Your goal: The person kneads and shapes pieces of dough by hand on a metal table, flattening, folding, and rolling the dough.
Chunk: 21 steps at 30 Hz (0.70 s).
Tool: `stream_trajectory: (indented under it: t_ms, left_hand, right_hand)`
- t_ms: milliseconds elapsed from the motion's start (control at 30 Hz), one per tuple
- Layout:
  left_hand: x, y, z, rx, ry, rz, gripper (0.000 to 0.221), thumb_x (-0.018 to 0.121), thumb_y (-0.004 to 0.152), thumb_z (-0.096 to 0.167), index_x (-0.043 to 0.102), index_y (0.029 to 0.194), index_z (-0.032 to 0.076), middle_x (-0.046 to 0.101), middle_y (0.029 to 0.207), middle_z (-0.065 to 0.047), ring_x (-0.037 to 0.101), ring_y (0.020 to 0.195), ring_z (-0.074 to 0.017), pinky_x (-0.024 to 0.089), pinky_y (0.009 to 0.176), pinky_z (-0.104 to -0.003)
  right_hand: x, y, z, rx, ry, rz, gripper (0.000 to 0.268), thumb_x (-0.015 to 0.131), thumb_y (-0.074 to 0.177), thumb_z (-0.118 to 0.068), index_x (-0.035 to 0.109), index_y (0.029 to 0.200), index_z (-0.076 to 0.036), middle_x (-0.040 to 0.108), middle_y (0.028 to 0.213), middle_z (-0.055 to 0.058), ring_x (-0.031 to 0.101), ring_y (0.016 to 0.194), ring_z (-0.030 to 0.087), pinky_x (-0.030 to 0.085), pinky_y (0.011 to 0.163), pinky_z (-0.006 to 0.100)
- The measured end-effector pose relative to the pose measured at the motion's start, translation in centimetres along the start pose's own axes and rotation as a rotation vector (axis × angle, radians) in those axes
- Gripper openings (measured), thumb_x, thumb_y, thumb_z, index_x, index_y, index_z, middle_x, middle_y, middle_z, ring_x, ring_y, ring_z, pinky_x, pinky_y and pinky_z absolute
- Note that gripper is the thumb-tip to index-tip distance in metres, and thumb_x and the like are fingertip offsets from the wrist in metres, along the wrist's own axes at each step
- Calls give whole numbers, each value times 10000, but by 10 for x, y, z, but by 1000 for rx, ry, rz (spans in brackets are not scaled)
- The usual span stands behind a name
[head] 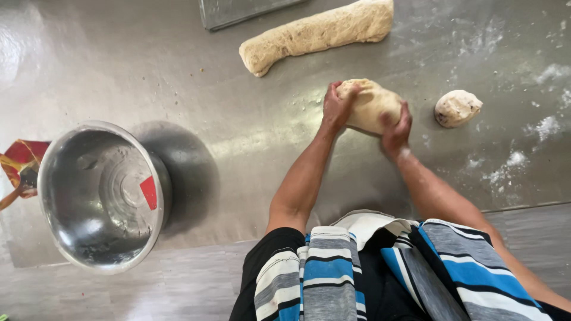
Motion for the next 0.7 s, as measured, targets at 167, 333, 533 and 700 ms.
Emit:
stream_trajectory:
  t_ms: [167, 333, 533, 700]
  left_hand:
    - [38, -9, 56, -78, 17, -404, 1082, 401, 728, 919, 647, 1263, 11, 739, 1073, -240, 752, 980, -347, 623, 835, -461]
    - [40, -52, 128, -8, 53, -500, 975, 391, 859, 850, 586, 1378, 48, 724, 1151, -241, 739, 1050, -356, 599, 870, -500]
    - [-73, -102, 154, 581, -29, -71, 576, 539, 1072, 540, 578, 1396, 64, 640, 1357, -170, 637, 1249, -277, 586, 1027, -438]
    - [-118, -141, 31, 122, 43, 138, 454, 610, 1046, 382, 559, 1356, 54, 720, 1130, -127, 676, 1029, -237, 559, 918, -391]
  right_hand:
    - [-23, 10, -49, 464, 890, -286, 835, 396, 938, -709, 439, 1533, -124, 562, 1496, 136, 615, 1322, 308, 575, 1054, 461]
    - [-48, -14, -135, 262, 878, -234, 913, 436, 1034, -708, 392, 1649, -34, 499, 1626, 184, 586, 1427, 328, 564, 1164, 438]
    - [-41, -24, -275, -97, -515, -694, 601, 532, 1025, -625, 666, 1264, -90, 736, 1075, 108, 728, 878, 246, 614, 818, 392]
    - [73, -79, -195, 129, -1303, -994, 796, 411, 924, -785, 681, 1235, -104, 777, 1013, 123, 755, 904, 287, 594, 855, 446]
Point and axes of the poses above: each hand's wrist, its own y-axis towards the middle knuckle, its own x-axis out of the palm, z = x × y, the point moved 3 cm from there along y, towards the middle knuckle
